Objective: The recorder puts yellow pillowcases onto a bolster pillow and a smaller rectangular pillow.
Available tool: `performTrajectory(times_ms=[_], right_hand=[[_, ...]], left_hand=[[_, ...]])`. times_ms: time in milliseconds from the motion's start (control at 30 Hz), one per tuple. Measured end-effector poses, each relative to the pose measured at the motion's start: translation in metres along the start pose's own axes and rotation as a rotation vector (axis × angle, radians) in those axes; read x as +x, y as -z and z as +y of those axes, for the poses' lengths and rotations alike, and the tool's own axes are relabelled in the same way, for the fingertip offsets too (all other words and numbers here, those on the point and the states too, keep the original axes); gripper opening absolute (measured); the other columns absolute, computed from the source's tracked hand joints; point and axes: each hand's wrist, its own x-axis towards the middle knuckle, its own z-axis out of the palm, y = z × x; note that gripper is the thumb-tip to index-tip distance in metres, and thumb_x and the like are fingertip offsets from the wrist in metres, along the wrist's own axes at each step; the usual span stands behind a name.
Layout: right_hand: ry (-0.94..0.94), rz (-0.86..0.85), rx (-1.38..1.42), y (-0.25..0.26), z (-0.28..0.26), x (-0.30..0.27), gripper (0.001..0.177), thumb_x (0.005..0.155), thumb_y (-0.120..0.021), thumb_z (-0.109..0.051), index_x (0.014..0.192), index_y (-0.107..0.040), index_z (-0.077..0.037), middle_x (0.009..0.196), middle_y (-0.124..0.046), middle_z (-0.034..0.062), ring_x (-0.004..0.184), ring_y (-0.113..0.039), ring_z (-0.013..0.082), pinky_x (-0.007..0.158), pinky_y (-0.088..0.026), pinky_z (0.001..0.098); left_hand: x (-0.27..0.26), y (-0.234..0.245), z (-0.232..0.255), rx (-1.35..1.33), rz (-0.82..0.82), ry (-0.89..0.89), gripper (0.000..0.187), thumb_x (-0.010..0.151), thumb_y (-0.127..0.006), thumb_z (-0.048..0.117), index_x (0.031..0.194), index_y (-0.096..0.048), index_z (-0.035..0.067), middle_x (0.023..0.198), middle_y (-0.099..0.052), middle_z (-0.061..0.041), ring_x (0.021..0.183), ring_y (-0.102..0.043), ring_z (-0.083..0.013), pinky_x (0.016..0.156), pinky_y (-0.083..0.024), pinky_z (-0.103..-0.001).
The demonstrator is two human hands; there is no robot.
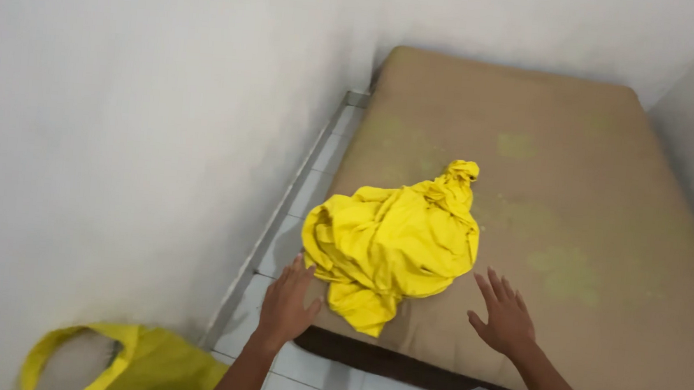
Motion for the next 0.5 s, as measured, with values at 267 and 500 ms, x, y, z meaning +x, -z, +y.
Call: performTrajectory(times_ms=[267, 500], right_hand=[[-0.070, -0.007, 0.068, -0.010, 0.083, 0.002, 0.089, 0.087, -0.067, -0.049, 0.159, -0.018, -0.029, 0.170, -0.014, 0.0055, 0.155, -0.020, 0.0310, 0.124, -0.022, 0.0502], [-0.094, 0.071, 0.155, -0.021, 0.092, 0.015, 0.089, 0.085, -0.070, -0.047, 0.158, -0.024, -0.026, 0.168, -0.020, 0.0091, 0.153, -0.026, 0.0340, 0.122, -0.026, 0.0526]], left_hand=[[0.044, -0.034, 0.059, 0.052, -0.080, 0.013, 0.066, 0.086, -0.073, 0.034, 0.145, -0.051, 0.013, 0.161, -0.034, -0.019, 0.142, -0.040, -0.0432, 0.112, -0.038, -0.053], [0.072, -0.062, 0.062, 0.012, -0.050, -0.037, 0.066, 0.086, -0.074, 0.037, 0.144, -0.053, 0.014, 0.160, -0.036, -0.018, 0.142, -0.042, -0.0434, 0.111, -0.040, -0.050]])
